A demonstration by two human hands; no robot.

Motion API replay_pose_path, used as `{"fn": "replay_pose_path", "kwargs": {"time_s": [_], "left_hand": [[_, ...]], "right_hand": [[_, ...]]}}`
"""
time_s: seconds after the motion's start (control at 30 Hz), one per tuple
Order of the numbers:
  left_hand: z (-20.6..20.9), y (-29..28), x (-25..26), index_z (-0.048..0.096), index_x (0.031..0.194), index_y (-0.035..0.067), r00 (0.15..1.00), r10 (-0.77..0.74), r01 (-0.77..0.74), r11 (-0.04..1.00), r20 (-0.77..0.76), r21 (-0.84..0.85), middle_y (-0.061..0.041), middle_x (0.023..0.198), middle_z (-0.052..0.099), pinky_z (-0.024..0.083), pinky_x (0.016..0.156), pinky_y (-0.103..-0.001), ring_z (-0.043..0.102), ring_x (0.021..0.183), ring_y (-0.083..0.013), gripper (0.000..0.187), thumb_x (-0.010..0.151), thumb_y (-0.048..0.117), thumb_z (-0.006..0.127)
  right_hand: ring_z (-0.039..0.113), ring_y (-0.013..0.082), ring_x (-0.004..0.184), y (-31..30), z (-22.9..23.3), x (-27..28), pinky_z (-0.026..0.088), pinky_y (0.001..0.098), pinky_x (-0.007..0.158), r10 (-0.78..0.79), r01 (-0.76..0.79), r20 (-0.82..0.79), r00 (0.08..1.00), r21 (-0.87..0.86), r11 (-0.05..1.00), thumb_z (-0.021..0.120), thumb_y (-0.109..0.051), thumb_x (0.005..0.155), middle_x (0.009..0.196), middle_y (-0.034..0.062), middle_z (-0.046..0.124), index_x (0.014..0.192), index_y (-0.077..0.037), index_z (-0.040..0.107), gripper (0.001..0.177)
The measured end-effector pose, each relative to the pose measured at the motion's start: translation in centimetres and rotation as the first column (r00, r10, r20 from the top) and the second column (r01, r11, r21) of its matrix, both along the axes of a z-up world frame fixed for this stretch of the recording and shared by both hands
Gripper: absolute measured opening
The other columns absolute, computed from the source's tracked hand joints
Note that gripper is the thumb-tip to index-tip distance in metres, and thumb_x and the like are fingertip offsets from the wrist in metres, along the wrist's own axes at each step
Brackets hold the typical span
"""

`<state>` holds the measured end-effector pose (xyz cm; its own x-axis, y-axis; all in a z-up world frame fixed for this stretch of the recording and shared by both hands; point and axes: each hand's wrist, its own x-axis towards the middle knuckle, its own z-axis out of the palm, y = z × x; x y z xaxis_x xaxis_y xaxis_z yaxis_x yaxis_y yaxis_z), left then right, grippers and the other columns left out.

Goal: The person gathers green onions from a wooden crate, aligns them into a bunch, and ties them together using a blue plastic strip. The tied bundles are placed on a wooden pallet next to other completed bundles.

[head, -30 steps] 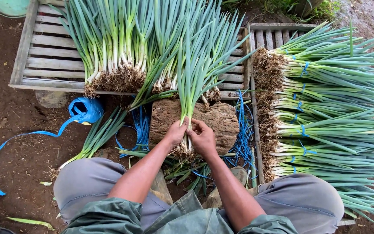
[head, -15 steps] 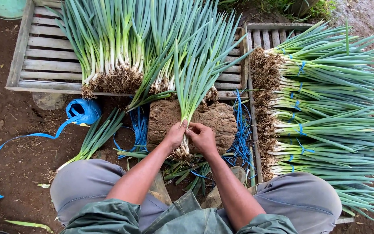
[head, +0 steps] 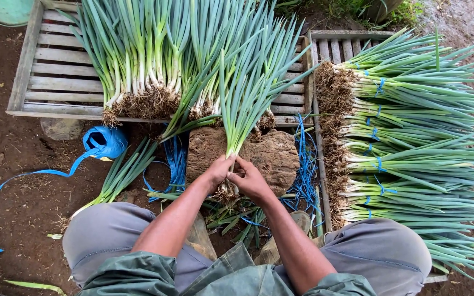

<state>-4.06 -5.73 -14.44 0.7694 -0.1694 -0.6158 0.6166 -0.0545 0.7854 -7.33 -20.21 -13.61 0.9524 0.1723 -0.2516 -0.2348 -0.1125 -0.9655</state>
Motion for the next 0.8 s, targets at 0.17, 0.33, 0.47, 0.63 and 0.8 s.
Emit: {"fn": "replay_pose_path", "kwargs": {"time_s": [0.17,0.33,0.47,0.63,0.8], "left_hand": [[-6.7,-0.5,1.8,0.032,0.145,0.012,0.983,-0.062,0.025,0.979,-0.175,-0.204,-0.017,0.087,0.068,0.063,0.062,-0.036,0.076,0.071,-0.0282,0.071,0.101,0.065,0.046],[-2.2,-0.1,2.0,0.064,0.107,0.009,0.988,-0.04,0.007,0.978,-0.152,-0.21,-0.012,0.087,0.073,0.064,0.061,-0.034,0.075,0.074,-0.0231,0.046,0.092,0.052,0.073],[-0.5,0.3,2.1,0.057,0.111,0.003,0.991,0.017,-0.049,0.969,-0.135,-0.241,-0.016,0.089,0.072,0.065,0.061,-0.042,0.074,0.071,-0.0262,0.054,0.082,0.037,0.088],[3.7,-0.1,1.4,0.061,0.11,-0.001,0.998,0.039,-0.031,0.981,0.039,-0.189,-0.018,0.083,0.073,0.065,0.064,-0.038,0.076,0.07,-0.0267,0.038,0.081,0.005,0.083],[8.8,-0.2,1.8,0.069,0.109,0.002,0.952,0.146,-0.092,0.974,0.269,-0.205,-0.009,0.088,0.069,0.059,0.075,-0.032,0.07,0.08,-0.0191,0.031,0.082,0.007,0.083]], "right_hand": [[0.075,0.0179,0.089,1.7,2.3,-0.9,0.064,0.0336,0.076,-0.11,0.089,-0.145,0.983,-0.146,0.985,0.084,-0.021,0.084,0.106,0.0145,0.075,0.154,-0.006,0.044,0.082],[0.074,0.0179,0.087,3.3,3.6,-3.0,0.064,0.0325,0.075,-0.22,0.209,-0.172,0.96,-0.079,0.975,0.081,-0.015,0.084,0.106,0.0172,0.076,0.152,0.003,0.041,0.081],[0.074,0.0287,0.1,5.4,1.3,-4.7,0.064,0.0396,0.083,-0.288,0.285,-0.084,0.954,-0.037,0.958,0.082,-0.017,0.084,0.116,0.0265,0.072,0.148,0.007,0.045,0.077],[0.07,0.034,0.11,6.1,-3.2,-5.2,0.063,0.0444,0.087,-0.278,0.331,0.278,0.919,-0.166,0.929,0.079,-0.014,0.084,0.117,0.0223,0.069,0.151,-0.004,0.05,0.073],[0.071,0.0344,0.103,5.6,2.0,-3.0,0.065,0.0411,0.082,-0.228,0.323,0.51,0.83,-0.106,0.94,0.067,-0.001,0.092,0.119,0.0199,0.061,0.155,0.001,0.04,0.069]]}}
